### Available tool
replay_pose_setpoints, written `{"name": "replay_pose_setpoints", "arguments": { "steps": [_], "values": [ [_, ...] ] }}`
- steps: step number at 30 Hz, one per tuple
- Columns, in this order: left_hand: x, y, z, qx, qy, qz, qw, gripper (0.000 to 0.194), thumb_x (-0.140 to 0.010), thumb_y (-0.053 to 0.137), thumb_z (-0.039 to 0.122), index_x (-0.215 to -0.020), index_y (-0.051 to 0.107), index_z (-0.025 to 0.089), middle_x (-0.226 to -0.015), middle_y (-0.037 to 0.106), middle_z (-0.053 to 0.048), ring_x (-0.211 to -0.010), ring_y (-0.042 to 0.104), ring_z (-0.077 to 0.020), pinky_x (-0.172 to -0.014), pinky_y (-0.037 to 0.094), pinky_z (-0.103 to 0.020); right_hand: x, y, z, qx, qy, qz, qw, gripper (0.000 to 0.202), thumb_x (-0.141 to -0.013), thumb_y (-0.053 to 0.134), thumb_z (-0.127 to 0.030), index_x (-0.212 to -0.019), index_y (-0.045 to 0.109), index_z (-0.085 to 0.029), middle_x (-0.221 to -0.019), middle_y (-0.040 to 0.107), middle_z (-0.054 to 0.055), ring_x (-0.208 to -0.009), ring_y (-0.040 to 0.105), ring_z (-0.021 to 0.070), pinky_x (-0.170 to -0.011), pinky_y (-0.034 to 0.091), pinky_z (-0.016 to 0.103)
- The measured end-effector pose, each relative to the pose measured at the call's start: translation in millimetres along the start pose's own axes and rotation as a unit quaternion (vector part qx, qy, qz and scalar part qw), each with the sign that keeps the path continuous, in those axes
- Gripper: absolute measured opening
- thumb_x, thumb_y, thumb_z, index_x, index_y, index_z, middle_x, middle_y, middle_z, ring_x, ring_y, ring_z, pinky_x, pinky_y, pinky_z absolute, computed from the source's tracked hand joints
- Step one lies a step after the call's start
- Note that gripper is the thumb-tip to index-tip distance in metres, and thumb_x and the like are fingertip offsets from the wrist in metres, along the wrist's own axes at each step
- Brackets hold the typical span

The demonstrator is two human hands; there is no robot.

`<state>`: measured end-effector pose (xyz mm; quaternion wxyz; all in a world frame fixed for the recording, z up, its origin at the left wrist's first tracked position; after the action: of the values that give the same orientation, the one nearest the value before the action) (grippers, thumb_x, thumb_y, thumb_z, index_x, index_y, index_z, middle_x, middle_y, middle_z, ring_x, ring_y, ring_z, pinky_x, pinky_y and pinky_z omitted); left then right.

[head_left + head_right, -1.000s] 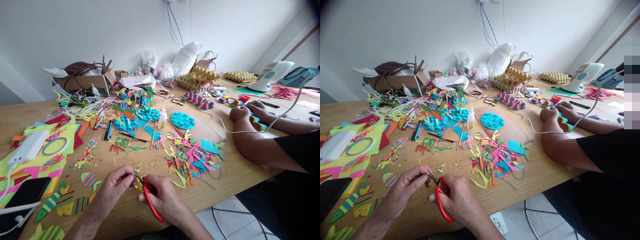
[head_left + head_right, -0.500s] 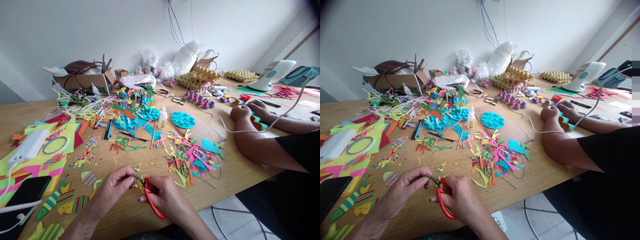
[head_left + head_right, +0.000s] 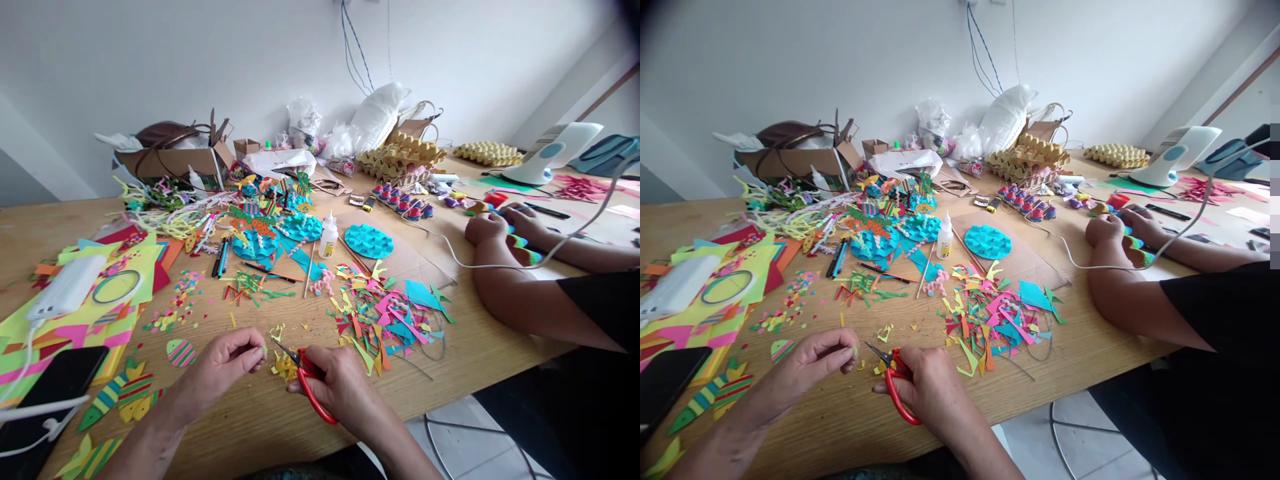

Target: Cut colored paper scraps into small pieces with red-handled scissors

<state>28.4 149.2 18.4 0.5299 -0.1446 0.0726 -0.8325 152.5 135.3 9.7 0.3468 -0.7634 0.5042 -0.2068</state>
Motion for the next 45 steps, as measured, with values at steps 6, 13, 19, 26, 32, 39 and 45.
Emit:
{"name": "replay_pose_setpoints", "arguments": {
  "steps": [6, 13, 19, 26, 32, 39, 45],
  "values": [
    [15.6, -97.0, -14.2, -0.278, -0.034, 0.156, 0.947, 0.018, -0.075, 0.047, 0.03, -0.062, 0.053, 0.021, -0.057, 0.051, 0.003, -0.059, 0.048, -0.0157, -0.056, 0.037, -0.022, 9.9, 5.0, 23.8, 0.027, 0.049, -0.015, 0.998, 0.029, -0.077, 0.054, -0.041, -0.06, 0.045, -0.02, -0.058, 0.054, 0.0, -0.052, 0.046, 0.0133, -0.048, 0.026, 0.022],
    [36.1, -175.5, -43.3, -0.427, -0.132, 0.204, 0.871, 0.017, -0.072, 0.045, 0.024, -0.056, 0.05, 0.021, -0.051, 0.051, 0.004, -0.053, 0.048, -0.0159, -0.051, 0.03, -0.022, 23.8, 7.5, 53.0, 0.011, 0.076, -0.03, 0.997, 0.028, -0.079, 0.048, -0.041, -0.061, 0.039, -0.022, -0.056, 0.055, 0.001, -0.051, 0.048, 0.015, -0.047, 0.03, 0.023],
    [28.3, -183.0, -67.0, -0.439, -0.148, 0.205, 0.862, 0.02, -0.071, 0.047, 0.019, -0.051, 0.047, 0.02, -0.049, 0.047, 0.005, -0.052, 0.045, -0.0144, -0.05, 0.026, -0.021, 25.3, 1.1, 58.0, 0.035, 0.083, -0.022, 0.996, 0.03, -0.079, 0.047, -0.045, -0.06, 0.04, -0.022, -0.055, 0.053, 0.001, -0.05, 0.046, 0.0147, -0.047, 0.031, 0.023],
    [29.7, -191.7, -66.0, -0.439, -0.16, 0.226, 0.854, 0.013, -0.071, 0.047, 0.016, -0.064, 0.057, 0.021, -0.055, 0.058, 0.003, -0.056, 0.052, -0.0157, -0.05, 0.028, -0.02, 27.5, -1.5, 63.8, 0.098, 0.118, -0.054, 0.987, 0.023, -0.079, 0.049, -0.038, -0.064, 0.046, -0.021, -0.061, 0.059, 0.003, -0.055, 0.052, 0.0168, -0.051, 0.031, 0.024],
    [29.2, -168.2, -31.4, -0.437, -0.096, 0.244, 0.86, 0.016, -0.079, 0.044, 0.027, -0.066, 0.053, 0.024, -0.052, 0.055, 0.01, -0.053, 0.054, -0.0128, -0.053, 0.034, -0.017, 27.1, -1.1, 53.2, 0.147, 0.14, -0.081, 0.976, 0.013, -0.075, 0.046, -0.014, -0.067, 0.055, -0.019, -0.066, 0.065, 0.005, -0.058, 0.055, 0.016, -0.05, 0.026, 0.023],
    [24.5, -90.0, -5.6, -0.351, 0.039, 0.193, 0.915, 0.018, -0.071, 0.054, 0.026, -0.084, 0.066, 0.028, -0.069, 0.074, 0.004, -0.063, 0.069, -0.0196, -0.059, 0.05, -0.02, 35.5, -40.3, 75.3, 0.121, 0.162, 0.017, 0.979, 0.015, -0.077, 0.041, -0.016, -0.067, 0.052, -0.019, -0.059, 0.058, 0.001, -0.051, 0.049, 0.0131, -0.047, 0.026, 0.021],
    [24.3, -8.4, 33.7, -0.385, 0.232, 0.118, 0.885, 0.024, -0.078, 0.045, 0.018, -0.085, 0.064, 0.029, -0.078, 0.076, 0.004, -0.068, 0.072, -0.0146, -0.063, 0.053, -0.012, 28.0, -114.7, 105.4, 0.181, 0.205, 0.159, 0.949, 0.012, -0.079, 0.044, -0.024, -0.072, 0.052, -0.018, -0.06, 0.058, 0.002, -0.053, 0.051, 0.0152, -0.047, 0.028, 0.021]
  ]
}}
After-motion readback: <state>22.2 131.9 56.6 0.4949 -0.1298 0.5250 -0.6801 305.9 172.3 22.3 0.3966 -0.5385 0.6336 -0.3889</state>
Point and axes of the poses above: each hand's wrist, its own x-axis away from the middle knuckle, its own y-axis out of the palm, z = x × y, the point moved 10 cm from there along -x, towards the middle knuckle
